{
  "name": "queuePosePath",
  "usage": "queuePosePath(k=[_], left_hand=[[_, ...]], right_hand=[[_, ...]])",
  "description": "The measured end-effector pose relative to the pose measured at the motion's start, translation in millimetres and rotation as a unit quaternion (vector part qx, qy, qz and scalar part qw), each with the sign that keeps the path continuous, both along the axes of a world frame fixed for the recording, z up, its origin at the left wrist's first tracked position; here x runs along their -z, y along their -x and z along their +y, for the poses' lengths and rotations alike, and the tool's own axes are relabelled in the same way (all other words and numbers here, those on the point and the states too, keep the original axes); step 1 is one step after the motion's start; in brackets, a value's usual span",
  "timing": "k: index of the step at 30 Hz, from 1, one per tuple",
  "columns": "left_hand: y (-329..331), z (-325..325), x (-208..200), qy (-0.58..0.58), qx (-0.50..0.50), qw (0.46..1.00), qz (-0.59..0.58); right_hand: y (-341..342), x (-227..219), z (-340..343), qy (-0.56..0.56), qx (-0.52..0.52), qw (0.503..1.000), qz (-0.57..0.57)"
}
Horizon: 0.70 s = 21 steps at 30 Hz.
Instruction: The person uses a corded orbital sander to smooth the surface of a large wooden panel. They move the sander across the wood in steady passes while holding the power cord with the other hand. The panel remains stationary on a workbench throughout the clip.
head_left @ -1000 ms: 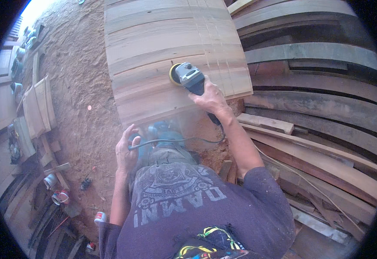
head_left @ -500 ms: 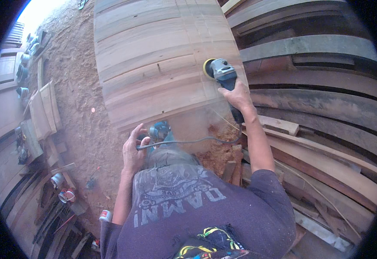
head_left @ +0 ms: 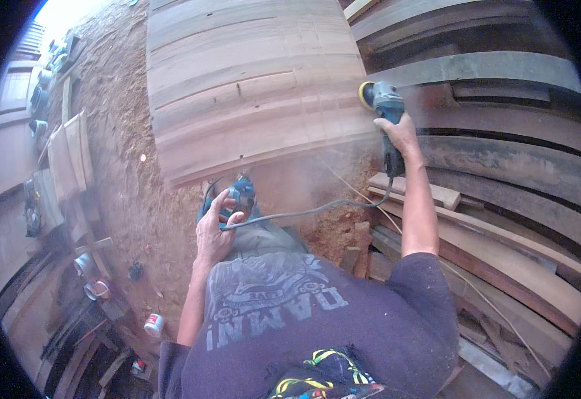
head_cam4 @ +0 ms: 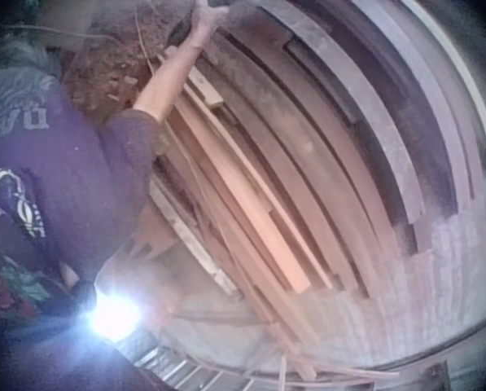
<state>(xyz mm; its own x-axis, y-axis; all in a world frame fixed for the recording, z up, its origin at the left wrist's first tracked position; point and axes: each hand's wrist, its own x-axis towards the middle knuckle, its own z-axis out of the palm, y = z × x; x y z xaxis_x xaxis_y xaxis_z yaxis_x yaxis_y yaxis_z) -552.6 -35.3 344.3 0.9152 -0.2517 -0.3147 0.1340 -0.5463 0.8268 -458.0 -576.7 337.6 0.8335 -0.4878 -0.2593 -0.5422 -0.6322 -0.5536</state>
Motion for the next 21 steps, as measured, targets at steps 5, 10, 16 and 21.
queuePosePath(k=[5,10,16,21], left_hand=[[2,52,22,0.011,-0.082,0.996,0.038],[-7,114,32,0.049,-0.104,0.992,0.059],[-4,160,37,0.027,-0.137,0.99,0.022],[0,188,41,0.066,-0.184,0.981,0.007]], right_hand=[[9,1,65,-0.176,0.112,0.978,-0.028],[-4,2,204,-0.152,-0.057,0.986,-0.04],[-44,-1,393,-0.128,-0.249,0.957,0.08],[-59,-10,449,-0.089,-0.278,0.952,0.092]])
